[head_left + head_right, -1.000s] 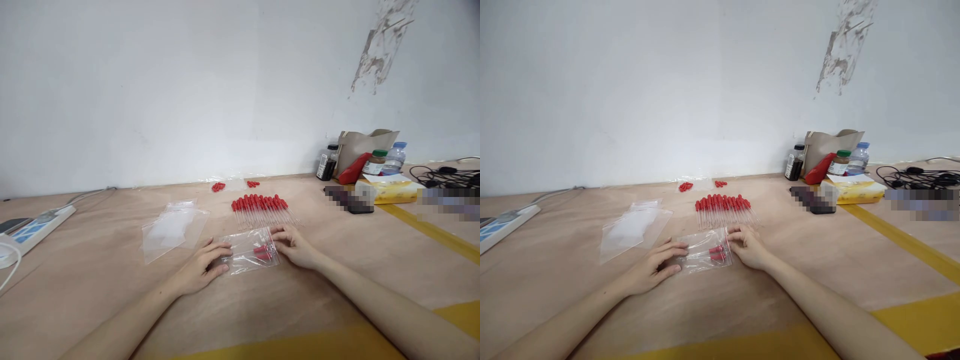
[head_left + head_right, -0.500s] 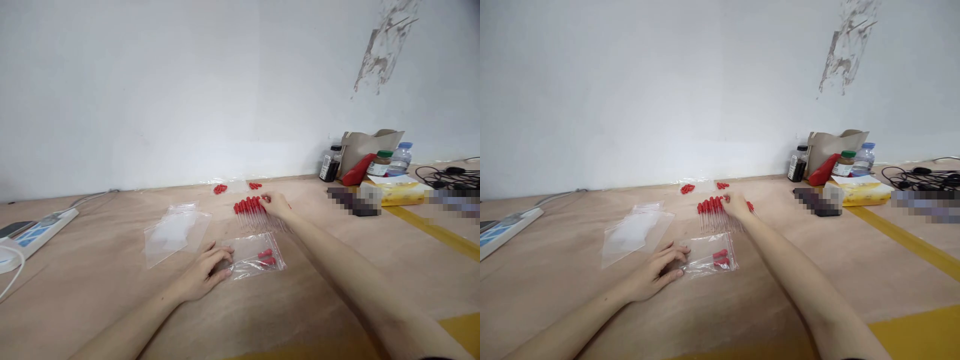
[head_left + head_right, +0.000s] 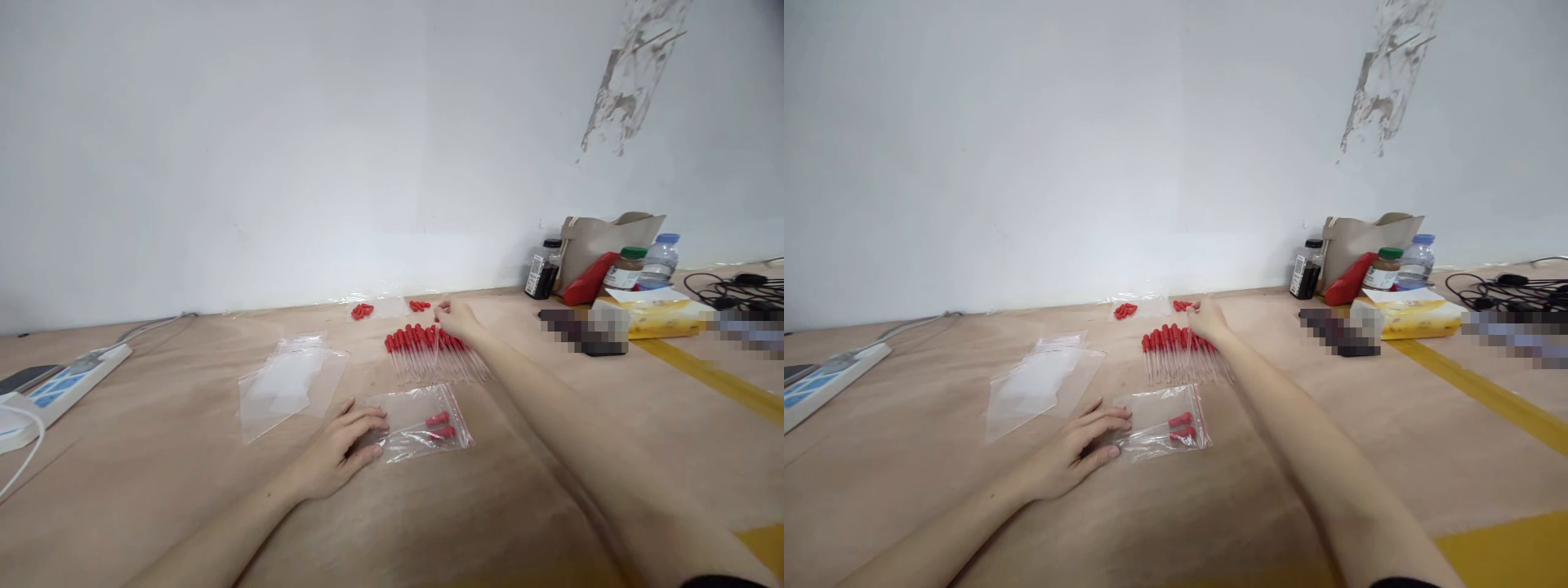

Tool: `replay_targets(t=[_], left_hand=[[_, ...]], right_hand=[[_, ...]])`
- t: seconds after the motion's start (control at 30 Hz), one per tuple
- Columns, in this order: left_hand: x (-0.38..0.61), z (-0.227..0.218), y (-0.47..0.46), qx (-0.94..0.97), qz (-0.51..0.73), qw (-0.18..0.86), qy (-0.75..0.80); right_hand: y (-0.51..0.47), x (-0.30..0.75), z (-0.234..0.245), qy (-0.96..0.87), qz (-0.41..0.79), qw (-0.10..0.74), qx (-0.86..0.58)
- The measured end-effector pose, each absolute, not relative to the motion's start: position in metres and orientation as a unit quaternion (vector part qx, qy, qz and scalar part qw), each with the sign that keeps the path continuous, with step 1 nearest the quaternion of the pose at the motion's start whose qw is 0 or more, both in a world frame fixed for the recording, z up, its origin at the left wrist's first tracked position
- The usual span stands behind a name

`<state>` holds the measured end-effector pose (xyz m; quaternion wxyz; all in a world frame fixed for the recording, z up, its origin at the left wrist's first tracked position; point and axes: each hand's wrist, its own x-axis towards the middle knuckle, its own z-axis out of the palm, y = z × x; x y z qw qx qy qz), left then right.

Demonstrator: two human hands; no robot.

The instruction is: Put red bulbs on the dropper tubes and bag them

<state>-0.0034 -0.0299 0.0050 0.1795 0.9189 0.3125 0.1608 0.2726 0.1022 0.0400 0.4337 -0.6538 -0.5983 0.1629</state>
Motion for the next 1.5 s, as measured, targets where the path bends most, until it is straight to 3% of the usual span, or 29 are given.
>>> replay_targets(t=[0.1, 0.2, 0.43, 0.7, 0.97, 1.3, 1.5], left_hand=[[-0.003, 0.006, -0.029, 0.920, 0.161, 0.183, 0.308], [-0.002, 0.007, -0.029, 0.920, 0.150, 0.183, 0.312], [-0.002, 0.007, -0.026, 0.922, 0.141, 0.176, 0.315], [-0.003, 0.003, -0.024, 0.924, 0.141, 0.167, 0.313], [-0.002, 0.005, -0.026, 0.924, 0.153, 0.176, 0.302], [-0.001, 0.007, -0.028, 0.918, 0.151, 0.174, 0.323], [-0.002, 0.004, -0.025, 0.924, 0.141, 0.164, 0.317]], right_hand=[[0.071, 0.296, 0.047, -0.571, 0.166, 0.504, -0.626], [0.032, 0.318, 0.035, -0.488, 0.228, 0.647, -0.540], [-0.013, 0.323, -0.012, -0.322, 0.393, 0.692, -0.513], [-0.025, 0.300, -0.024, -0.354, 0.510, 0.629, -0.469], [-0.037, 0.293, -0.026, -0.660, 0.356, 0.463, -0.472], [-0.034, 0.275, -0.021, -0.665, 0.443, 0.434, -0.416], [-0.035, 0.278, -0.018, -0.711, 0.375, 0.398, -0.442]])
